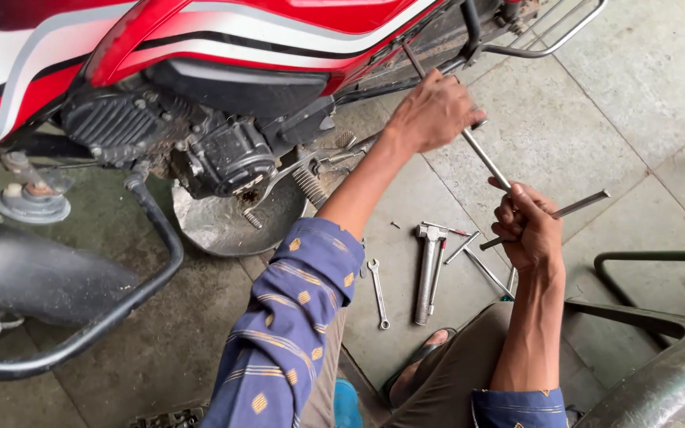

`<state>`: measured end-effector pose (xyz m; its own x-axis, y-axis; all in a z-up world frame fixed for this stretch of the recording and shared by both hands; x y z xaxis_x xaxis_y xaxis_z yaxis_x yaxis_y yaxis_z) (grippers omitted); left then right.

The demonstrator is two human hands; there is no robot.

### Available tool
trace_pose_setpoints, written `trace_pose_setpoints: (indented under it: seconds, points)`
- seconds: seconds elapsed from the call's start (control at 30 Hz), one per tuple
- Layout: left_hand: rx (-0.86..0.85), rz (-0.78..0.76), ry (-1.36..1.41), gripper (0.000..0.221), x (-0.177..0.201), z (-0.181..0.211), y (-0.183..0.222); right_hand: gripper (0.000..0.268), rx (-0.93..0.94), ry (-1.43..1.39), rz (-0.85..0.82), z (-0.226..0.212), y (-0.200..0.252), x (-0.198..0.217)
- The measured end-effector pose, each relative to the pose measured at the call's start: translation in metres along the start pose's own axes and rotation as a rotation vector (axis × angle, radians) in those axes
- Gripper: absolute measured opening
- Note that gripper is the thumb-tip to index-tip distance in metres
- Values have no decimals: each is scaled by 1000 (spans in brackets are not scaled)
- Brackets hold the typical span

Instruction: The person sits on a low stool beside a red motorcycle and uses a T-handle socket wrench to loosen and remove bolts from the motorcycle's side panel near the footrest area. They reposition the wrench on different bolts, steady the panel with one hand, and set removed fasteners on the ground among other tools.

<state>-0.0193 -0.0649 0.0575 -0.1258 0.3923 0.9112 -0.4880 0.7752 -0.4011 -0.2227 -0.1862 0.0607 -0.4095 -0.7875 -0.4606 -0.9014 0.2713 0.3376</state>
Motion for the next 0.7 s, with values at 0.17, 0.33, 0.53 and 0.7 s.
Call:
trace_pose_setpoints:
  seconds: [0.17,0.33,0.53,0.7]
  points:
    - [-80,119,164,56,8,53,-4,32,47,73,-109,-3,0,2]
    - [-4,174,284,37,17,63,-1,31,42,113,-171,7,-10,15]
    - [931,827,249,40,12,-21,42,33,27,29,-141,29,-10,25]
    - [1196,713,1522,36,-71,-77,44,40,-112,-229,-233,29,-2,8]
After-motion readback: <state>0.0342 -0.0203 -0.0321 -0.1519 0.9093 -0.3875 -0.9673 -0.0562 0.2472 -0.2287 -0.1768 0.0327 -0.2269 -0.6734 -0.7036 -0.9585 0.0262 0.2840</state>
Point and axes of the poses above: each hand's wrist, its own y-axis away from the middle knuckle, its own x-axis out of the back of the hand, z = x × y, the point moved 6 cm from there along -y, towards the middle knuckle, and after that the axes turned 11 degrees about -y, right-handed, at the moved point
